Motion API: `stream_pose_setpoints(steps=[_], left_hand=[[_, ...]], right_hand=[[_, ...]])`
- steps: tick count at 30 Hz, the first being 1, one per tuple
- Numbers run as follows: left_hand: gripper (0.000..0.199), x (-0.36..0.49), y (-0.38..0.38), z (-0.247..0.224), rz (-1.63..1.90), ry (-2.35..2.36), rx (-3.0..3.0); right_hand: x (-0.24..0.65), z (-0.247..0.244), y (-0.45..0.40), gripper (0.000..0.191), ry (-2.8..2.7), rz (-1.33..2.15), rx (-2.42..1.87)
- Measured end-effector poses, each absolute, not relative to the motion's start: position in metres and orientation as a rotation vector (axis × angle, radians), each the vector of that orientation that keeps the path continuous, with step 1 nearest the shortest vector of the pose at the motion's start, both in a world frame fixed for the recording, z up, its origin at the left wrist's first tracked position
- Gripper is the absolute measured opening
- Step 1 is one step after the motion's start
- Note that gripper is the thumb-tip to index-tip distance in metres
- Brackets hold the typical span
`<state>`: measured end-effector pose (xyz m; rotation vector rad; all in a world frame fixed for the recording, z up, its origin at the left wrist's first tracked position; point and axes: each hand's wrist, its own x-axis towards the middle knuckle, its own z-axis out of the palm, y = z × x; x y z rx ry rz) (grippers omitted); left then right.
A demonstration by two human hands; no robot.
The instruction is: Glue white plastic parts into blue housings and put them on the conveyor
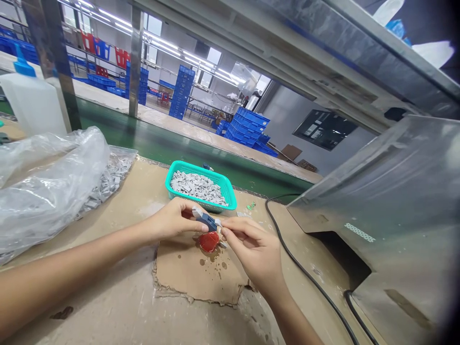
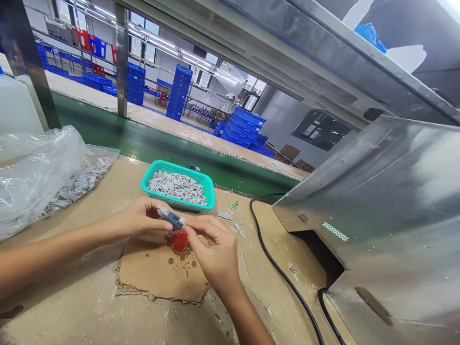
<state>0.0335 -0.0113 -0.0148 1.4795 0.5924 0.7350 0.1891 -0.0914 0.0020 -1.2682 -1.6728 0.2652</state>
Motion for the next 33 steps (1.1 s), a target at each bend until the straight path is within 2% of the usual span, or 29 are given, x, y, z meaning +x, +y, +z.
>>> stream_pose_setpoints(steps=[8, 19, 21, 23, 29, 33], left_hand=[[0.005, 0.031, -0.013, -0.015, 0.685, 0.535, 1.453], [0.011, 0.036, -0.013, 0.008, 0.978, 0.504, 0.724], [0.005, 0.028, 0.003, 0.012, 1.055, 0.532, 0.772], [0.011, 0.019, 0.024, 0.015, 1.128, 0.622, 0.909], [0.018, 0.018, 0.107, 0.009, 1.29, 1.065, 1.314], [0.021, 0.015, 0.164, -0.005, 1.203, 1.349, 1.564]], right_hand=[[0.191, 0.003, -0.088, 0.014, -1.805, 0.27, -1.252], [0.182, 0.02, -0.058, 0.03, -1.939, 0.147, -1.147], [0.196, 0.023, -0.034, 0.032, -1.908, 0.099, -1.239], [0.213, 0.025, -0.007, 0.032, -1.933, 0.017, -1.438], [0.241, 0.005, 0.042, 0.028, -2.194, 0.151, -1.612], [0.239, -0.009, 0.046, 0.012, -2.192, 0.164, -1.723]])
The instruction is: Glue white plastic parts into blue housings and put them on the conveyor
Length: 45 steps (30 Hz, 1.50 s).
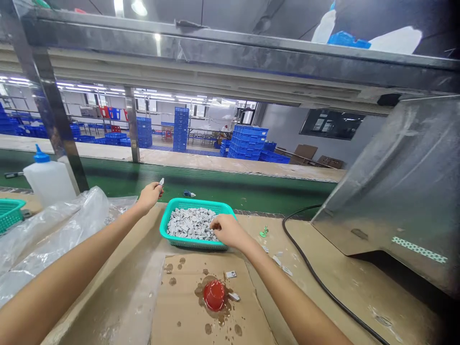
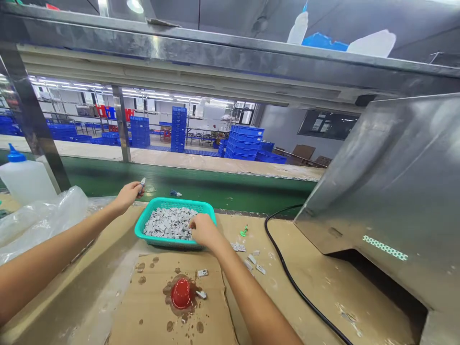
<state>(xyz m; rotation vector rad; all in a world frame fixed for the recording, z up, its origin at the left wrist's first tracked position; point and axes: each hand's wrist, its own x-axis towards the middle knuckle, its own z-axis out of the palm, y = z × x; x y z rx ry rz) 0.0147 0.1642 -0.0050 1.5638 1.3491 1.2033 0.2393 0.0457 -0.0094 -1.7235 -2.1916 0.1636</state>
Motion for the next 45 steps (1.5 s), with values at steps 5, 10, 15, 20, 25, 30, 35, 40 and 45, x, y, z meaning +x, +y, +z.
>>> stream_pose_setpoints(steps=[5, 10, 15, 20, 25, 30, 35, 40, 45], left_hand=[[0.027, 0.004, 0.205, -0.023, 1.009, 1.478, 1.858], [0.032, 0.036, 0.227, -0.026, 0.942, 1.365, 2.064], [0.025, 0.072, 0.237, -0.016, 0.895, 1.226, 2.031], [0.023, 0.056, 0.215, -0.007, 1.08, 1.24, 1.758], [0.022, 0.039, 0.146, 0.004, 1.307, 1.186, 1.377], [0.013, 0.044, 0.054, 0.007, 1.176, 0.943, 1.239], [0.016, 0.047, 0.0, 0.003, 1.004, 0.773, 1.355], [0.02, 0.049, -0.021, 0.007, 0.962, 0.63, 1.216], [0.02, 0.047, -0.024, 0.008, 0.91, 0.543, 1.224]], right_hand=[[0.24, -0.016, 0.046, 0.008, -2.135, 0.127, -1.809], [0.242, -0.019, 0.045, 0.029, -2.07, 0.103, -1.808], [0.243, -0.018, 0.044, 0.032, -2.056, 0.088, -1.762], [0.242, -0.017, 0.043, 0.031, -2.05, 0.093, -1.71], [0.243, -0.014, 0.048, 0.027, -2.043, 0.163, -1.664], [0.234, 0.005, 0.029, 0.028, -1.999, 0.154, -1.608], [0.2, 0.03, -0.027, 0.04, -2.02, 0.159, -1.355], [0.181, 0.038, -0.062, 0.032, -1.982, 0.109, -1.244], [0.191, 0.035, -0.076, 0.015, -2.026, 0.083, -1.127]])
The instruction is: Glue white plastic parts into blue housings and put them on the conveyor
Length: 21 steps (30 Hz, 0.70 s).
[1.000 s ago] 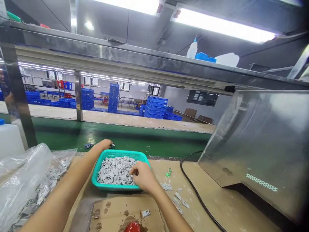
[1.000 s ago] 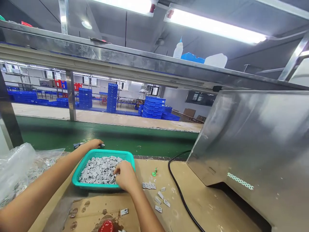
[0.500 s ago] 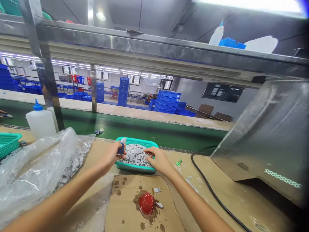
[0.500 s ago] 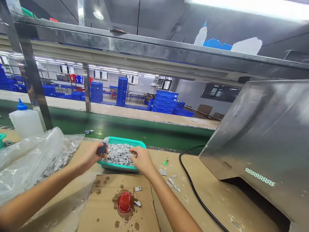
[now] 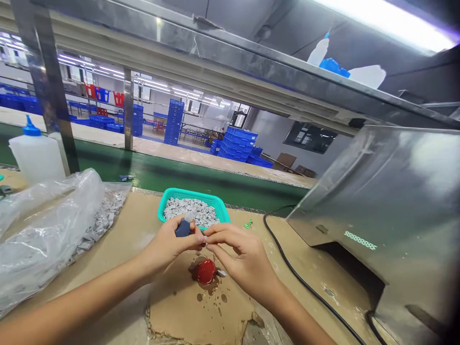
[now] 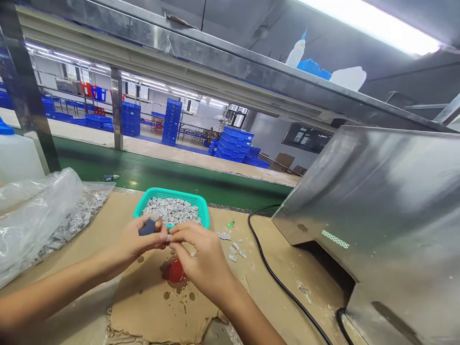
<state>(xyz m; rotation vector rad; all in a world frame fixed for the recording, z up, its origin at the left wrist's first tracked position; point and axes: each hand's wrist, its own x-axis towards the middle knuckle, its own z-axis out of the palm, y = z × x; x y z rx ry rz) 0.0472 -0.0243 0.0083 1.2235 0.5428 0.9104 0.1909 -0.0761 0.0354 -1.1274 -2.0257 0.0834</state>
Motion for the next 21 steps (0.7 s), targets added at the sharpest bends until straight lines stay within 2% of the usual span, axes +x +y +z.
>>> stream_pose_setpoints(steps=[5, 14, 21], left_hand=[[0.022, 0.046, -0.027, 0.003, 0.788, 0.486, 1.181], [0.012, 0.045, -0.015, 0.001, 0.842, 0.719, 1.01], [0.023, 0.045, -0.009, -0.002, 0.85, 0.678, 0.83]], right_hand=[[0.197, 0.033, -0.085, 0.018, -2.069, 0.036, -1.078], [0.218, -0.003, -0.088, 0.017, -2.024, 0.128, -1.44], [0.214, -0.014, -0.092, 0.021, -2.147, 0.034, -1.321]])
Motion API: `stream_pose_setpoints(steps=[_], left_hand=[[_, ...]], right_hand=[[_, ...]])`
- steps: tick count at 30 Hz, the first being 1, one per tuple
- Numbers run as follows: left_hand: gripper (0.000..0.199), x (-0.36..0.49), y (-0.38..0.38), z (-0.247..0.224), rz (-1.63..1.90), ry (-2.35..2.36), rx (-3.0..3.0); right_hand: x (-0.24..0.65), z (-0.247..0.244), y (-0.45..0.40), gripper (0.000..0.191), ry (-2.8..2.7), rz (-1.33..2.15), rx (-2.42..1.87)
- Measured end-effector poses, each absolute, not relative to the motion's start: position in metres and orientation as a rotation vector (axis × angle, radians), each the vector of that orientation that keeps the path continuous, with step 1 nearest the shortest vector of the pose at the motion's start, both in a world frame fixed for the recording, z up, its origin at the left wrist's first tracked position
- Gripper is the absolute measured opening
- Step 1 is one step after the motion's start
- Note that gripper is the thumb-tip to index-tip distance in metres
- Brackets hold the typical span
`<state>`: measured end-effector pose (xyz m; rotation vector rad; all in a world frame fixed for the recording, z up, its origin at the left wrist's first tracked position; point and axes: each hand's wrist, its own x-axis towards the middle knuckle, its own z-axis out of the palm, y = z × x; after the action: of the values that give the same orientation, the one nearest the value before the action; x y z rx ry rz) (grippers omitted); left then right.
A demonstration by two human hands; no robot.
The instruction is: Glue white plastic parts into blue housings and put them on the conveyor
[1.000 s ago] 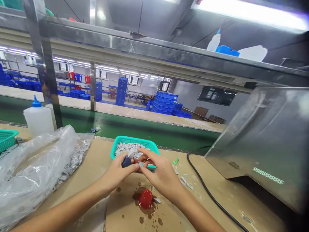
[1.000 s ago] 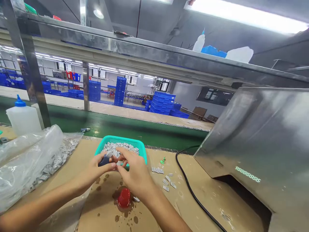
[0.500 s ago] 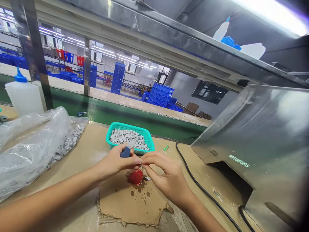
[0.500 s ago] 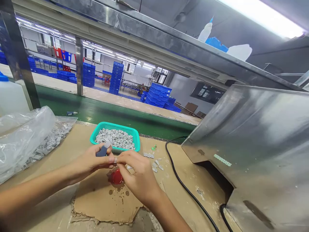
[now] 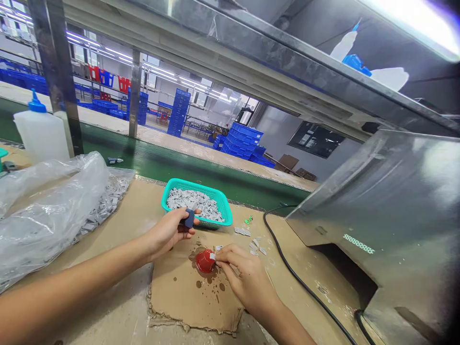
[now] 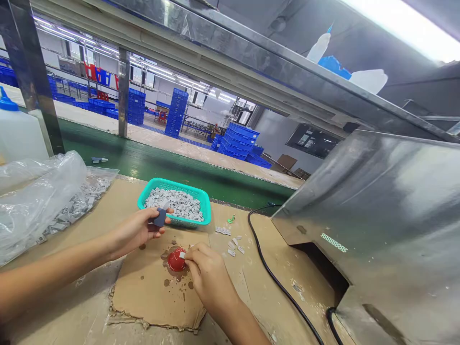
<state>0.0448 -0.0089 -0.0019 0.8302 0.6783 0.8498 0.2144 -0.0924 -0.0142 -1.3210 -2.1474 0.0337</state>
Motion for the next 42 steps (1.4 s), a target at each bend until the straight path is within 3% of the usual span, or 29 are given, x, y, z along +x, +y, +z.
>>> stream_pose_setpoints(steps=[16, 24, 34, 42], left_hand=[[0.019, 0.039, -0.004, -0.012, 0.786, 0.486, 1.032], [0.032, 0.038, -0.003, -0.004, 0.787, 0.415, 0.727], [0.005, 0.035, -0.003, 0.002, 0.717, 0.47, 0.867], [0.023, 0.036, -0.008, 0.004, 0.786, 0.531, 0.933]], right_hand=[[0.214, 0.002, -0.091, 0.019, -2.043, 0.026, -1.392], [0.211, 0.013, -0.085, 0.019, -2.095, 0.092, -1.515], [0.215, 0.023, -0.085, 0.015, -1.967, 0.126, -1.414], [0.192, 0.043, -0.08, 0.005, -1.512, 0.461, -1.255]])
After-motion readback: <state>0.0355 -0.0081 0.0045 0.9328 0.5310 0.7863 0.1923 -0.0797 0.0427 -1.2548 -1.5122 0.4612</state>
